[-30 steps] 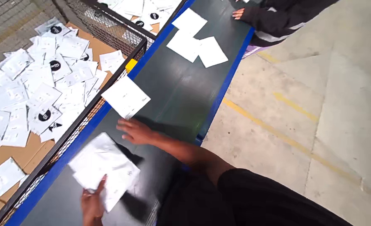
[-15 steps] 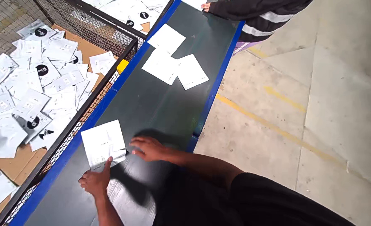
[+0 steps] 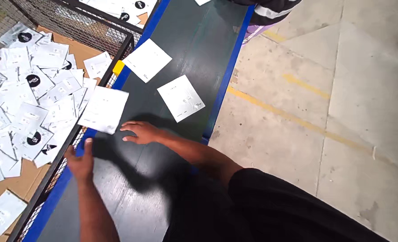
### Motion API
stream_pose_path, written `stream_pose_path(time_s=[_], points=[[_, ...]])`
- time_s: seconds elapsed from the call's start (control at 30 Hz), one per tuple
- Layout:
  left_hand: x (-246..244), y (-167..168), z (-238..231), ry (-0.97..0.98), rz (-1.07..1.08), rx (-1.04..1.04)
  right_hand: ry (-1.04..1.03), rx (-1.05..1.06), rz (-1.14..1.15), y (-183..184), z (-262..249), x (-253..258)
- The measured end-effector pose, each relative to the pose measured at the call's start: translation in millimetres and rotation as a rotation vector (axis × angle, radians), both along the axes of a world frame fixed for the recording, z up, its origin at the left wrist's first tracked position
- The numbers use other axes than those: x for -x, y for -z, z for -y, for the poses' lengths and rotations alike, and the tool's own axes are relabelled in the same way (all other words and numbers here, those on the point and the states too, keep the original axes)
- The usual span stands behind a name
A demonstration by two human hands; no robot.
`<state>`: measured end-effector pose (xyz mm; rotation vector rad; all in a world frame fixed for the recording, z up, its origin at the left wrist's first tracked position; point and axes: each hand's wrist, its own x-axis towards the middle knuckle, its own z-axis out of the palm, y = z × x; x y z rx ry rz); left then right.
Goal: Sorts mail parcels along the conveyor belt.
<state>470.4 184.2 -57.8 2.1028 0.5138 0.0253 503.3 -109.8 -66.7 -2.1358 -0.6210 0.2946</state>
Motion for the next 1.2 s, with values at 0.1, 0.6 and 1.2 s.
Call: stream_pose_path(time_s=[0.1, 0.6, 1.2], points=[[-1, 27, 27, 0.021, -0.113, -0.314, 0.440, 0.261, 0.084, -5, 67, 51], [74, 29, 34, -0.286, 0.297, -0.374, 0.176, -0.146, 0.036, -15, -91, -4], [52, 2, 54, -0.227, -0.068, 0.434, 0.429, 0.035, -0.341, 12, -16, 42]])
